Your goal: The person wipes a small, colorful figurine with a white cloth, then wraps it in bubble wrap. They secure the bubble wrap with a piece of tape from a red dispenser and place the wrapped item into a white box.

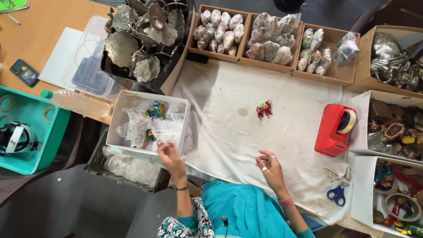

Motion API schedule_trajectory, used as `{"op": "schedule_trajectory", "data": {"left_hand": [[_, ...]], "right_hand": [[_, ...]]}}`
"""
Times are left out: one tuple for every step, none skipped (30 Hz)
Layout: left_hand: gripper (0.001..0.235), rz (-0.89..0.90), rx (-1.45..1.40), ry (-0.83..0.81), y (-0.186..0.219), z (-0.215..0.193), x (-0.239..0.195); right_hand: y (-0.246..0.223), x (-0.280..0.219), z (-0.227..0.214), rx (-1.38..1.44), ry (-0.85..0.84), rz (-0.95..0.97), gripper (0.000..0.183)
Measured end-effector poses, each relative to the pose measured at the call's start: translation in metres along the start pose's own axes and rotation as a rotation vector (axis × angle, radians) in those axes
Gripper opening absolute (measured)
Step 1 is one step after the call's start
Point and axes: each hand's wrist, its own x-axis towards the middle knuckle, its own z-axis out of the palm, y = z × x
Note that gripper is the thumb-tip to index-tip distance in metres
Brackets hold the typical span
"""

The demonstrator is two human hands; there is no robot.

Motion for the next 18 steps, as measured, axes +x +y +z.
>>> {"op": "schedule_trajectory", "data": {"left_hand": [[0.022, 0.001, 0.001, -0.003, 0.013, 0.009, -0.007], [0.017, 0.163, 0.254, -0.156, 0.026, 0.016, -0.015], [0.012, 0.325, 0.507, -0.31, 0.039, 0.024, -0.023], [0.012, 0.326, 0.507, -0.307, 0.043, 0.027, -0.03], [0.009, 0.398, 0.539, -0.337, 0.048, 0.031, -0.036], [0.008, 0.474, 0.567, -0.373, 0.053, 0.037, -0.042], [0.008, 0.478, 0.564, -0.375, 0.055, 0.039, -0.042], [0.009, 0.501, 0.553, -0.413, 0.057, 0.04, -0.045], [0.01, 0.523, 0.542, -0.451, 0.059, 0.039, -0.049], [0.01, 0.521, 0.545, -0.446, 0.053, 0.036, -0.05], [0.01, 0.496, 0.533, -0.514, 0.048, 0.033, -0.051], [0.01, 0.473, 0.523, -0.582, 0.043, 0.03, -0.051], [0.01, 0.474, 0.526, -0.579, 0.046, 0.028, -0.047], [0.011, 0.429, 0.5, -0.667, 0.048, 0.024, -0.046], [0.012, 0.383, 0.473, -0.753, 0.05, 0.02, -0.044], [0.012, 0.382, 0.476, -0.75, 0.064, 0.02, -0.044], [0.014, 0.452, 0.433, -0.784, 0.078, 0.019, -0.044], [0.016, 0.522, 0.389, -0.818, 0.091, 0.019, -0.044]], "right_hand": [[0.001, 0.006, 0.008, 0.002, 0.002, 0.0, 0.041], [0.002, 0.011, 0.015, 0.028, -0.071, -0.004, 0.039], [0.002, 0.016, 0.023, 0.054, -0.145, -0.008, 0.037], [-0.006, 0.021, 0.034, 0.053, -0.148, -0.01, 0.037], [-0.015, 0.026, 0.045, 0.058, -0.23, 0.009, 0.04], [-0.025, 0.031, 0.056, 0.064, -0.305, 0.027, 0.043], [-0.041, 0.038, 0.069, 0.064, -0.3, 0.023, 0.043], [-0.057, 0.043, 0.082, 0.182, -0.352, 0.153, 0.047], [-0.072, 0.048, 0.095, 0.301, -0.402, 0.284, 0.052], [-0.077, 0.053, 0.107, 0.299, -0.407, 0.285, 0.052], [-0.082, 0.059, 0.118, 0.39, -0.44, 0.389, 0.053], [-0.089, 0.065, 0.131, 0.483, -0.47, 0.492, 0.054], [-0.081, 0.072, 0.143, 0.484, -0.474, 0.492, 0.054], [-0.071, 0.076, 0.155, 0.481, -0.531, 0.492, 0.05], [-0.062, 0.08, 0.167, 0.477, -0.588, 0.492, 0.046], [-0.042, 0.086, 0.173, 0.477, -0.591, 0.493, 0.046], [-0.022, 0.091, 0.179, 0.455, -0.59, 0.468, 0.037], [-0.002, 0.098, 0.185, 0.432, -0.589, 0.442, 0.029]]}}
